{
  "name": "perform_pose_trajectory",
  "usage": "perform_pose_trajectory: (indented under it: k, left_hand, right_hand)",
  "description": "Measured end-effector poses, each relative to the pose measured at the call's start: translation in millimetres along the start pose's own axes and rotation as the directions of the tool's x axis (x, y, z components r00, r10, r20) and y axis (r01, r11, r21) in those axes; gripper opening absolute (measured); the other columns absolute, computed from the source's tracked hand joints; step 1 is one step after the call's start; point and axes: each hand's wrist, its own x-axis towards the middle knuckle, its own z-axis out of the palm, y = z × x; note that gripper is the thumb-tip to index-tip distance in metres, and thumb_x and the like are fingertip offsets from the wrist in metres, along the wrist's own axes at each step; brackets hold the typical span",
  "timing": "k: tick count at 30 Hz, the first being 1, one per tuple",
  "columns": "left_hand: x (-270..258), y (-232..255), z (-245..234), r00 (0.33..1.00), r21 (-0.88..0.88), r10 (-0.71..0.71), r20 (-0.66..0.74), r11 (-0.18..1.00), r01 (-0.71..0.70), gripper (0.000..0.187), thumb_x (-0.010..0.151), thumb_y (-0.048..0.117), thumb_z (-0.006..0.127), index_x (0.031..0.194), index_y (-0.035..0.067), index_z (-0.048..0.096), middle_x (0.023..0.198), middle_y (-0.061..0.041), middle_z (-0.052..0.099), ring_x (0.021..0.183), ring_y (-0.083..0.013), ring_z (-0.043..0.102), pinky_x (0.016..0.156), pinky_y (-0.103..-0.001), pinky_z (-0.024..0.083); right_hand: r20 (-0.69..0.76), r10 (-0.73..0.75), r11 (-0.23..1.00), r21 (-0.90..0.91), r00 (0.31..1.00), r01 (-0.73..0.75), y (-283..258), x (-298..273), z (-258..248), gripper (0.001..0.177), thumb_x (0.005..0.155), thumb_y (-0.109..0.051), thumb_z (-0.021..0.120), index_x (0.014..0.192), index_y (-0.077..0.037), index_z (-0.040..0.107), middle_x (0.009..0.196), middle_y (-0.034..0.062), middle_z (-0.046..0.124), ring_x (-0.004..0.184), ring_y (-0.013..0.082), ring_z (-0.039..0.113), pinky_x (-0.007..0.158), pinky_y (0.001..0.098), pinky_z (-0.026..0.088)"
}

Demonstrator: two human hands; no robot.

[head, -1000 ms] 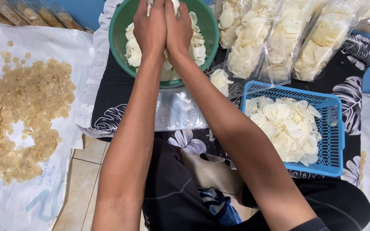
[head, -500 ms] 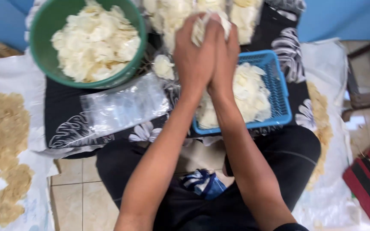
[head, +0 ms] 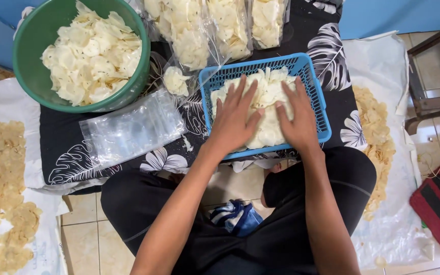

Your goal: Packaging chips into plastic bags by hand.

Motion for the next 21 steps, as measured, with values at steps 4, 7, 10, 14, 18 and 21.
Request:
perform_pose_trajectory:
  k: [4,7,10,14,18,21]
  left_hand:
    - [-20,-8,2,0.991,0.243,-0.004,0.131,0.970,-0.028,0.060,0.105,0.037,0.051,0.155,0.005,0.044,0.163,-0.028,0.032,0.150,-0.0529,0.026,0.112,-0.080,0.017]
    - [-34,-6,-32,0.984,0.179,0.160,-0.085,0.973,-0.143,0.053,0.103,0.032,0.059,0.150,0.008,0.052,0.157,-0.027,0.042,0.145,-0.0526,0.036,0.111,-0.076,0.026]
    - [-41,-21,-91,0.844,0.198,0.306,-0.441,0.950,-0.241,0.047,0.098,0.026,0.073,0.137,0.004,0.058,0.139,-0.029,0.056,0.130,-0.0545,0.053,0.106,-0.068,0.043]
    - [-32,-100,-198,0.702,0.144,0.070,-0.709,0.988,0.048,0.052,0.101,0.018,0.071,0.138,-0.007,0.046,0.136,-0.025,0.056,0.126,-0.0400,0.060,0.109,-0.048,0.048]
    - [-5,-216,-266,0.572,-0.028,-0.230,-0.787,0.940,0.340,0.068,0.102,0.049,0.062,0.139,-0.006,0.047,0.138,-0.028,0.054,0.124,-0.0421,0.059,0.104,-0.048,0.047]
    - [13,-287,-288,0.516,-0.035,-0.366,-0.774,0.839,0.542,0.085,0.101,0.057,0.062,0.145,-0.012,0.037,0.142,-0.034,0.047,0.133,-0.0488,0.045,0.111,-0.054,0.036]
  right_hand:
    - [0.077,0.103,0.922,-0.382,0.992,-0.066,33,-16,10,0.051,0.106,-0.034,0.057,0.152,-0.011,0.055,0.157,0.0298,0.040,0.145,0.0513,0.035,0.116,0.0637,0.030]
    - [-0.078,-0.071,0.940,-0.338,0.994,0.041,0,-9,15,0.041,0.108,-0.020,0.060,0.146,-0.007,0.061,0.150,0.0298,0.049,0.138,0.0503,0.046,0.112,0.0590,0.039]
    - [-0.170,-0.266,0.948,-0.225,0.949,0.226,-60,11,36,0.030,0.105,-0.011,0.066,0.134,-0.008,0.067,0.144,0.0234,0.054,0.134,0.0464,0.052,0.111,0.0538,0.042]
    - [-0.123,-0.442,0.882,0.119,0.889,0.455,-177,57,97,0.014,0.099,-0.004,0.067,0.112,0.001,0.067,0.129,0.0204,0.061,0.125,0.0361,0.060,0.106,0.0480,0.050]
    - [0.006,-0.478,0.777,0.469,0.878,0.420,-209,134,211,0.019,0.102,-0.007,0.061,0.118,0.001,0.065,0.106,0.0076,0.063,0.081,0.0141,0.054,0.077,0.0291,0.051]
    - [0.144,-0.294,0.923,0.298,0.945,0.242,-201,194,301,0.050,0.097,-0.043,0.060,0.121,0.001,0.065,0.116,0.0155,0.073,0.107,0.0288,0.072,0.092,0.0388,0.057]
